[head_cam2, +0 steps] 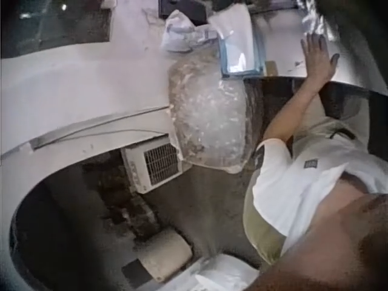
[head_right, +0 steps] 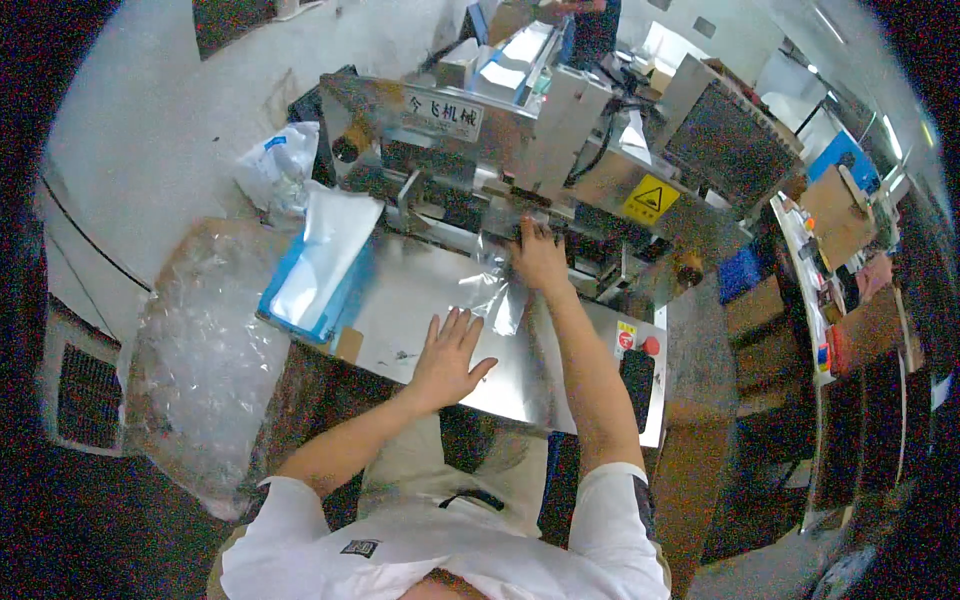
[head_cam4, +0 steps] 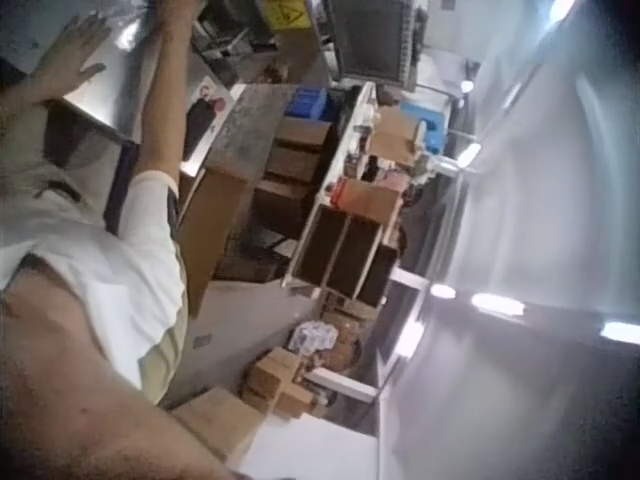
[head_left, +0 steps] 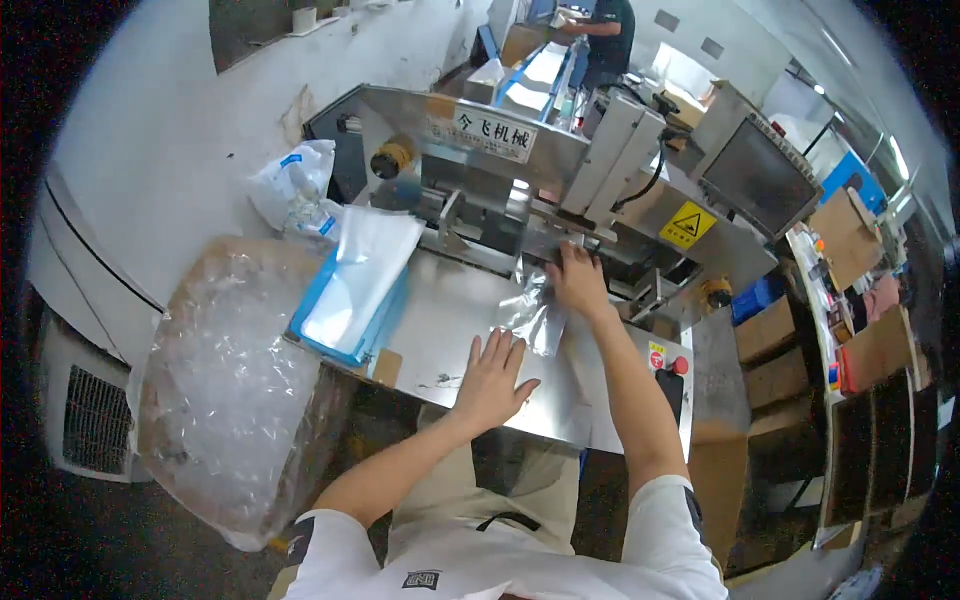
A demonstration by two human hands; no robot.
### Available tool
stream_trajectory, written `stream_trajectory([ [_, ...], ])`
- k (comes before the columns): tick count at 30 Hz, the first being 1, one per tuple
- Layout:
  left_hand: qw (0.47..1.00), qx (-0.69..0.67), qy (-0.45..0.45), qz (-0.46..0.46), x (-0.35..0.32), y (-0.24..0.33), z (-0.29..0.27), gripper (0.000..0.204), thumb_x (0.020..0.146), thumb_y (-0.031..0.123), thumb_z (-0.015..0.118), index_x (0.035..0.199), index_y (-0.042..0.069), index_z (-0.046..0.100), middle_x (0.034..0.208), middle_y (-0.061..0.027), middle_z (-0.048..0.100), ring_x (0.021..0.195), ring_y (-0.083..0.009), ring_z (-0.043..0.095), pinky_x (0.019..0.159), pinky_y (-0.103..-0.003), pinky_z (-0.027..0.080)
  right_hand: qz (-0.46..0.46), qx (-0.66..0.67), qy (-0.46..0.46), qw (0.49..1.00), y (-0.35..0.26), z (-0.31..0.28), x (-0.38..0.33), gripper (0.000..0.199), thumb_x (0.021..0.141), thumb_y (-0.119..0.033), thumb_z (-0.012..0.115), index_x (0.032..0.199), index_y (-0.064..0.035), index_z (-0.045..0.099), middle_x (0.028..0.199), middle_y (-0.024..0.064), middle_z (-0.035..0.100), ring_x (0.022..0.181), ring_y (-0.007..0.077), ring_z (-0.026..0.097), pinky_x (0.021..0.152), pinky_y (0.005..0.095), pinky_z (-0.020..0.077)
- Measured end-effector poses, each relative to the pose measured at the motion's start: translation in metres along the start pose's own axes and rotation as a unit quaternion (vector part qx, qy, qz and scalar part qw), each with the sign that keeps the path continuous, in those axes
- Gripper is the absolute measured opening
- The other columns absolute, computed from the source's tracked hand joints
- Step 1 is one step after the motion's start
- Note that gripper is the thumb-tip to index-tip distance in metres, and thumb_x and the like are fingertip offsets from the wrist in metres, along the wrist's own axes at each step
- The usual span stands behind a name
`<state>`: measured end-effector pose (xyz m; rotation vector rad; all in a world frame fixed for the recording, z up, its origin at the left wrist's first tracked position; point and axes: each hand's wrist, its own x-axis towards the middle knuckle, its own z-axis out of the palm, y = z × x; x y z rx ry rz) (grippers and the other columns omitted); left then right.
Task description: Packaging small white boxes into plastic bags, sealing them with a heat-sealing machine, and placing the sealed items into a larger cardboard shipping carton.
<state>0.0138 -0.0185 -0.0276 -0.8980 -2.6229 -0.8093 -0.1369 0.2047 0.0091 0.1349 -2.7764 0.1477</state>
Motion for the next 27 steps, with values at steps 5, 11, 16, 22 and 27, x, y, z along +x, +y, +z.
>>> stream_trajectory([
  [5,1.000,-0.007,-0.024,-0.014,0.000,0.000,0.001,0.071,0.094,0.046,0.056,0.141,-0.004,0.041,0.146,-0.0277,0.039,0.140,-0.0457,0.030,0.115,-0.062,0.019,0.000,-0.018,-0.019,1.000,0.000,-0.011,0.003,0.051,0.096,-0.033,0.054,0.136,-0.0037,0.041,0.132,0.0252,0.056,0.132,0.0411,0.045,0.108,0.0584,0.0336],
  [11,1.000,0.007,0.018,-0.013,-0.002,0.003,-0.003,0.068,0.092,0.041,0.061,0.139,-0.005,0.042,0.141,-0.0281,0.041,0.138,-0.0458,0.031,0.112,-0.064,0.023,0.004,-0.051,-0.043,0.998,-0.002,-0.024,0.008,0.056,0.097,-0.035,0.050,0.142,-0.0032,0.039,0.135,0.0271,0.053,0.132,0.0432,0.045,0.109,0.0579,0.0332],
  [16,0.998,-0.014,0.051,-0.033,-0.002,0.001,-0.007,0.075,0.091,0.043,0.063,0.142,-0.006,0.037,0.146,-0.0295,0.035,0.140,-0.0482,0.027,0.112,-0.064,0.021,-0.002,-0.030,-0.095,0.995,0.000,-0.033,0.014,0.055,0.098,-0.034,0.049,0.142,-0.0032,0.040,0.134,0.0290,0.053,0.128,0.0444,0.048,0.108,0.0572,0.0339],
  [22,0.992,-0.060,0.090,-0.060,-0.002,0.000,-0.006,0.083,0.090,0.045,0.063,0.147,-0.005,0.029,0.150,-0.0322,0.027,0.142,-0.0506,0.020,0.112,-0.065,0.017,0.018,-0.004,-0.074,0.997,0.006,-0.030,0.020,0.053,0.098,-0.033,0.047,0.141,-0.0029,0.040,0.134,0.0304,0.052,0.128,0.0467,0.046,0.109,0.0573,0.0328],
  [27,0.998,-0.003,0.038,-0.056,0.000,0.000,-0.004,0.081,0.092,0.050,0.059,0.152,0.006,0.028,0.157,-0.0302,0.016,0.145,-0.0511,0.011,0.111,-0.069,0.013,0.006,0.007,-0.053,0.999,0.006,-0.039,0.008,0.052,0.097,-0.030,0.049,0.141,-0.0018,0.041,0.135,0.0326,0.049,0.128,0.0490,0.045,0.110,0.0548,0.0318],
])
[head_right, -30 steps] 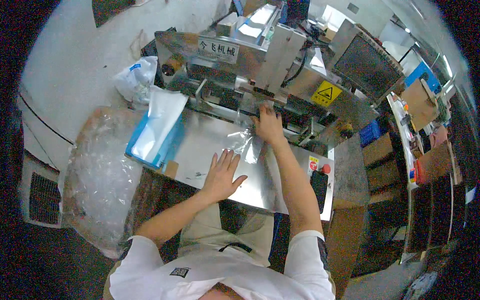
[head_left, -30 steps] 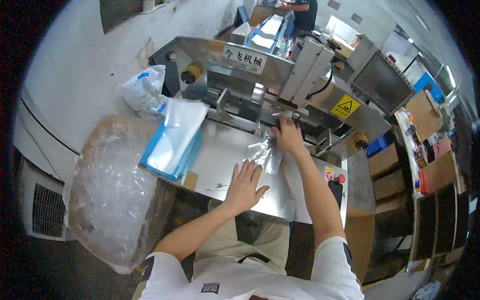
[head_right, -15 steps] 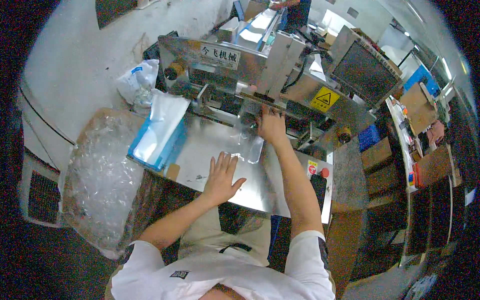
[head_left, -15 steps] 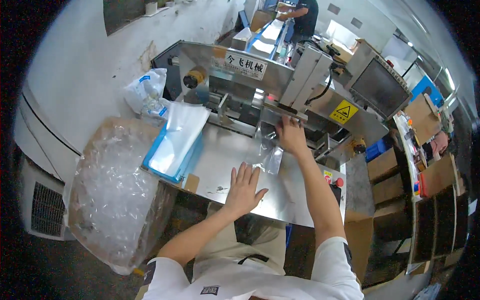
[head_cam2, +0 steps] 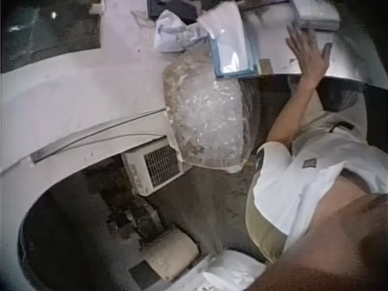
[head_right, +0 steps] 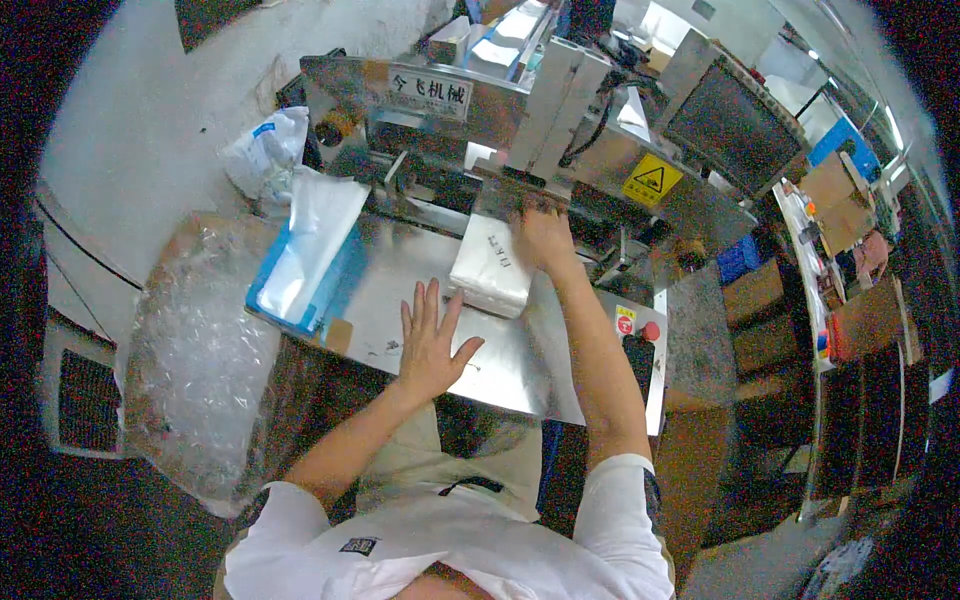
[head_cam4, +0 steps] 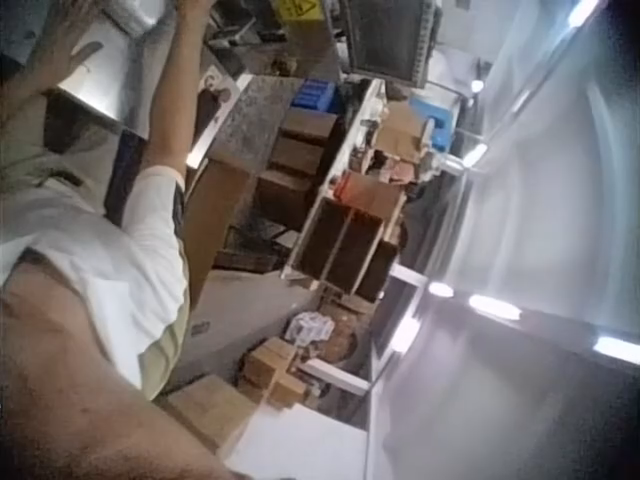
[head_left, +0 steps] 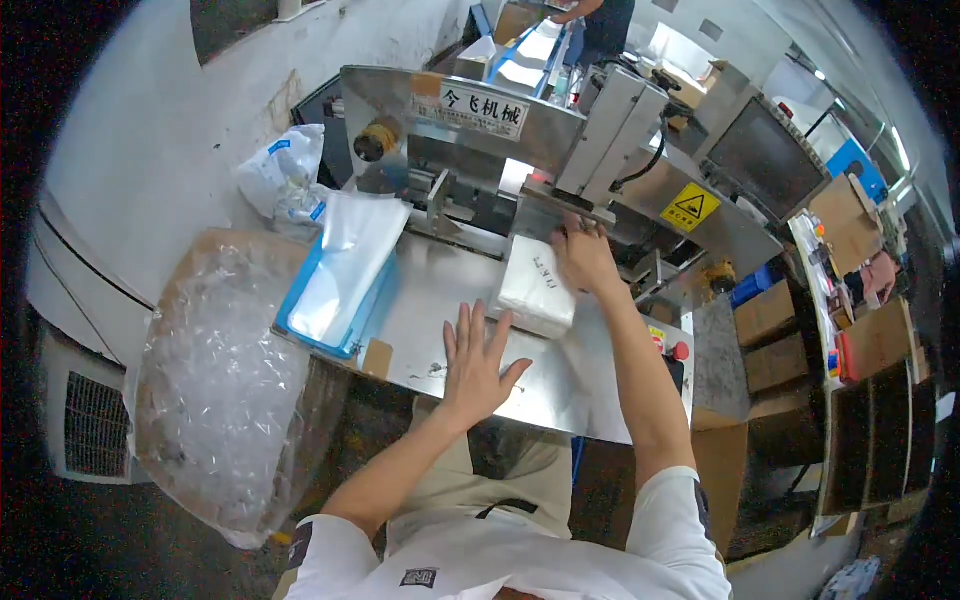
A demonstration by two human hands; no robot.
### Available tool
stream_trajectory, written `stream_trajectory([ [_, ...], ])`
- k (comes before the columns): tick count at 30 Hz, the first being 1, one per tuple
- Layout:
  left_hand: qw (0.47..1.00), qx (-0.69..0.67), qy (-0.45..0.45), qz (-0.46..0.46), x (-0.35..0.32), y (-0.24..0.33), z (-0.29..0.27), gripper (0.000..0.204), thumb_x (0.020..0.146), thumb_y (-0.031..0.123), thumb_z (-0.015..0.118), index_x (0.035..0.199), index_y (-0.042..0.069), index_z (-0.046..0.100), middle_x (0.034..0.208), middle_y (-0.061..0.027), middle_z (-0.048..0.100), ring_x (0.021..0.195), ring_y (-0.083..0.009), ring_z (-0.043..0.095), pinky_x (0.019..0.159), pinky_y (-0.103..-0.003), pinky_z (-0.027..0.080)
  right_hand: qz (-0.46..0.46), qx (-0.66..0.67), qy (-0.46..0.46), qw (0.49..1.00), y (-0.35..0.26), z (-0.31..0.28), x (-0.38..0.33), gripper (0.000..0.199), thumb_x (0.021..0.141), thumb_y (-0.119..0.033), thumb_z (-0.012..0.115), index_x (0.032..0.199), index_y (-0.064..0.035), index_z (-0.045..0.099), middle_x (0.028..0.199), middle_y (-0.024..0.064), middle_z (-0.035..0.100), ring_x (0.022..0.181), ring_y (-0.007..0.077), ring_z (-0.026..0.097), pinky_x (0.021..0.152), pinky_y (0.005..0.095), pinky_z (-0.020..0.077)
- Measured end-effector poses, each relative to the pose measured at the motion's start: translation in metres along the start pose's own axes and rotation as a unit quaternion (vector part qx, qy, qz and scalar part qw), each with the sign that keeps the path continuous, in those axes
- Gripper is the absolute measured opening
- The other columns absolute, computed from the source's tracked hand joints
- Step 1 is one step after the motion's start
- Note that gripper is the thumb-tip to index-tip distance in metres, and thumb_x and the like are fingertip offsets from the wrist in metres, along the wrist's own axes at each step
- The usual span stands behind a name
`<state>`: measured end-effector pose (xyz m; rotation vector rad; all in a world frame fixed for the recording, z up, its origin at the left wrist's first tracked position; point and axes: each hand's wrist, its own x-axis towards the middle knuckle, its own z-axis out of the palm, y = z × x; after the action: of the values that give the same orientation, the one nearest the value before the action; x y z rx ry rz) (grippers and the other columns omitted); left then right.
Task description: Packaging small white boxes into plastic bags, sealing them with a heat-sealing machine, and placing the sealed items into a larger cardboard shipping carton.
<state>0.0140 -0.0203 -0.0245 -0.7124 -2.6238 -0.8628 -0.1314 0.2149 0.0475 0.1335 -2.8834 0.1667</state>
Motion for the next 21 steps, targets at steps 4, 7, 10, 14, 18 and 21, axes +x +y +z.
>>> stream_trajectory([
  [4,1.000,-0.003,0.004,-0.012,-0.004,-0.004,-0.003,0.079,0.093,0.050,0.058,0.153,0.009,0.028,0.157,-0.0306,0.015,0.146,-0.0514,0.010,0.111,-0.070,0.013,-0.005,0.127,0.081,0.989,-0.028,-0.026,-0.059,0.051,0.095,-0.018,0.055,0.141,0.0001,0.043,0.141,0.0306,0.046,0.132,0.0448,0.043,0.111,0.0485,0.0338],
  [7,1.000,0.000,-0.006,-0.001,-0.002,-0.002,-0.002,0.080,0.092,0.049,0.059,0.153,0.009,0.028,0.157,-0.0308,0.014,0.146,-0.0513,0.010,0.111,-0.070,0.013,0.008,0.232,0.108,0.967,-0.038,-0.039,-0.141,0.046,0.096,-0.013,0.055,0.138,0.0023,0.046,0.135,0.0266,0.054,0.128,0.0419,0.050,0.107,0.0444,0.0385],
  [10,1.000,-0.003,-0.007,-0.001,-0.003,-0.001,-0.002,0.079,0.093,0.049,0.059,0.153,0.008,0.028,0.156,-0.0311,0.016,0.145,-0.0518,0.011,0.112,-0.069,0.013,0.038,0.331,0.036,0.942,-0.052,-0.050,-0.201,0.045,0.096,-0.009,0.057,0.138,0.0019,0.049,0.128,0.0233,0.061,0.123,0.0344,0.058,0.104,0.0389,0.0423],
  [14,1.000,-0.002,0.008,0.003,0.000,0.001,-0.001,0.077,0.091,0.048,0.062,0.150,0.007,0.034,0.150,-0.0345,0.025,0.140,-0.0548,0.020,0.110,-0.068,0.018,0.101,0.502,-0.053,0.857,-0.056,-0.048,-0.247,0.047,0.097,-0.006,0.056,0.142,0.0016,0.044,0.127,0.0196,0.063,0.121,0.0263,0.059,0.101,0.0353,0.0457],
  [18,1.000,-0.010,0.011,0.006,0.000,0.003,-0.001,0.079,0.091,0.045,0.063,0.151,0.004,0.030,0.151,-0.0339,0.025,0.141,-0.0542,0.020,0.112,-0.066,0.017,0.134,0.532,-0.032,0.835,-0.043,-0.038,-0.255,0.049,0.097,-0.014,0.060,0.141,-0.0001,0.045,0.123,0.0207,0.065,0.113,0.0259,0.064,0.096,0.0357,0.0492],
  [21,0.996,-0.068,0.060,-0.004,0.001,-0.003,0.001,0.080,0.092,0.041,0.063,0.150,-0.001,0.027,0.152,-0.0337,0.024,0.142,-0.0527,0.020,0.114,-0.062,0.018,0.153,0.574,0.004,0.804,-0.024,-0.021,-0.236,0.048,0.097,-0.014,0.060,0.140,0.0002,0.046,0.127,0.0181,0.063,0.117,0.0214,0.061,0.095,0.0347,0.0497],
])
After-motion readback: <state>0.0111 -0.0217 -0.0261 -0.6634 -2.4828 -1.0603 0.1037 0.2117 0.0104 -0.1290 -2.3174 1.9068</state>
